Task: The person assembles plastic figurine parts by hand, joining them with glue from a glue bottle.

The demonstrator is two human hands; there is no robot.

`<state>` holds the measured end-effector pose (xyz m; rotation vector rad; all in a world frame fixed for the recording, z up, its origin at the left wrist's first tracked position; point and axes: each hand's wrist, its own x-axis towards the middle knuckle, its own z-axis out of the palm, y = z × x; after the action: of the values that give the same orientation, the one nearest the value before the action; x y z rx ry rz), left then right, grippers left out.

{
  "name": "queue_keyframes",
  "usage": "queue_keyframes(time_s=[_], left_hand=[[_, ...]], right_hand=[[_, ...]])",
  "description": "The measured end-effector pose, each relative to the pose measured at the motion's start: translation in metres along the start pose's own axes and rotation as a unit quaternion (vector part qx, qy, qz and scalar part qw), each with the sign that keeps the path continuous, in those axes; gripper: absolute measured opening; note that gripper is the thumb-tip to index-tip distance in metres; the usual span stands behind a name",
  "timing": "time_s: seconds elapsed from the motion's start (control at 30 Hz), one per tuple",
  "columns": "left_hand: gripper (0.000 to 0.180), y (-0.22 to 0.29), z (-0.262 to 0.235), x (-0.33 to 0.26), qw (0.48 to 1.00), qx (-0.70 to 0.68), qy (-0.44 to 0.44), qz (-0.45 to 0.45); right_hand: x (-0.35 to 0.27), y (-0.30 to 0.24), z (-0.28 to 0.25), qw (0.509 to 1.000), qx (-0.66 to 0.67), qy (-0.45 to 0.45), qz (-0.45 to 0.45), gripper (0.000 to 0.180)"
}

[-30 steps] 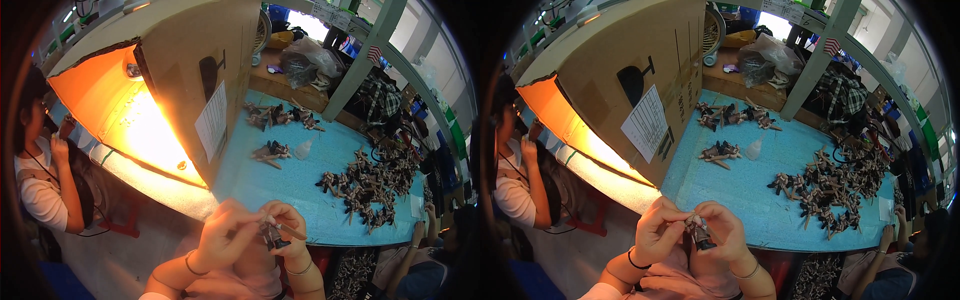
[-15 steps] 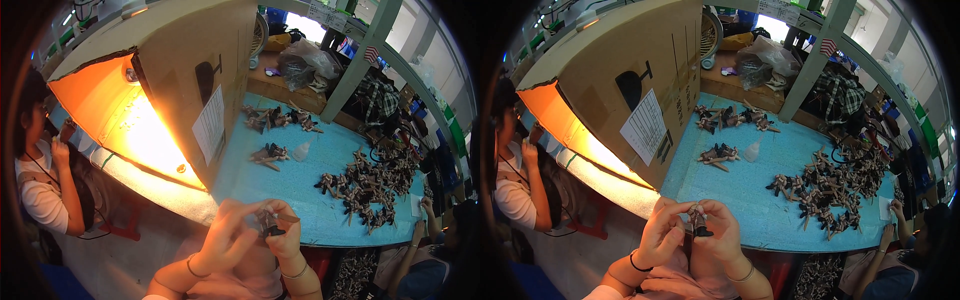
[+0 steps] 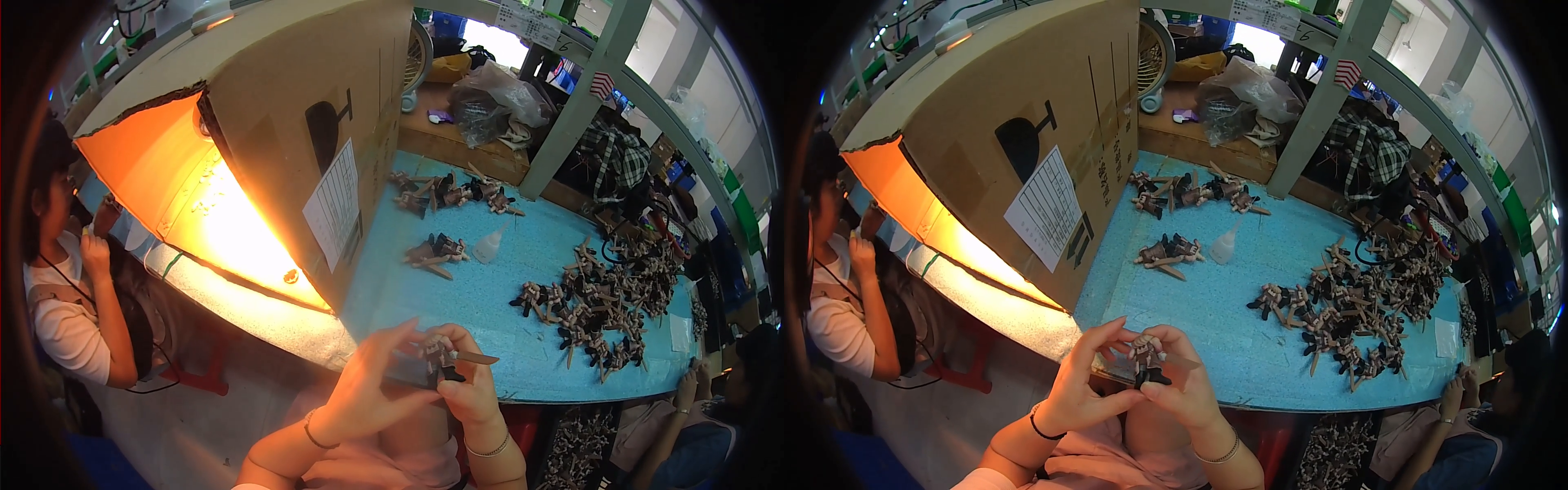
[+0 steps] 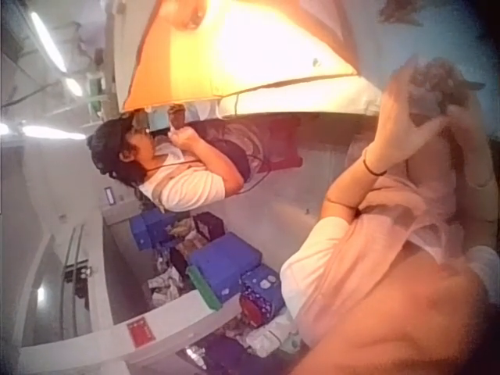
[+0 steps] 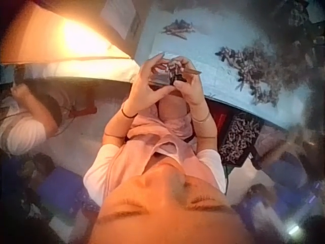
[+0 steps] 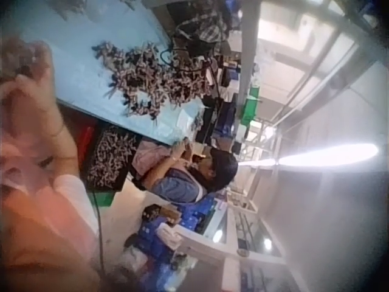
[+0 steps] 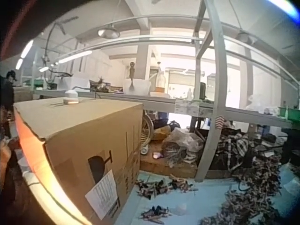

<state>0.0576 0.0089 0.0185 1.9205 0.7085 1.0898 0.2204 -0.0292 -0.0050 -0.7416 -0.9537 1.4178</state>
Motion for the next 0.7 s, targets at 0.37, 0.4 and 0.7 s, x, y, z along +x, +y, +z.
queue_keyframes(time_s=[0.37,0.4,0.7], left_hand=[[0.071,-0.01,-0.002,0.01,0.999,-0.031,-0.038,-0.022],[0.067,-0.01,0.0,0.013,0.998,0.029,-0.057,-0.007],[0.049,-0.023,0.05,0.031,0.983,0.042,-0.146,0.104]], right_hand=[[-0.008,-0.027,-0.022,0.983,-0.182,-0.008,-0.003,0.069],[-0.009,-0.032,-0.028,0.95,-0.308,0.004,-0.055,0.068],[-0.022,-0.061,-0.066,0.8,-0.594,-0.04,-0.077,0.056]])
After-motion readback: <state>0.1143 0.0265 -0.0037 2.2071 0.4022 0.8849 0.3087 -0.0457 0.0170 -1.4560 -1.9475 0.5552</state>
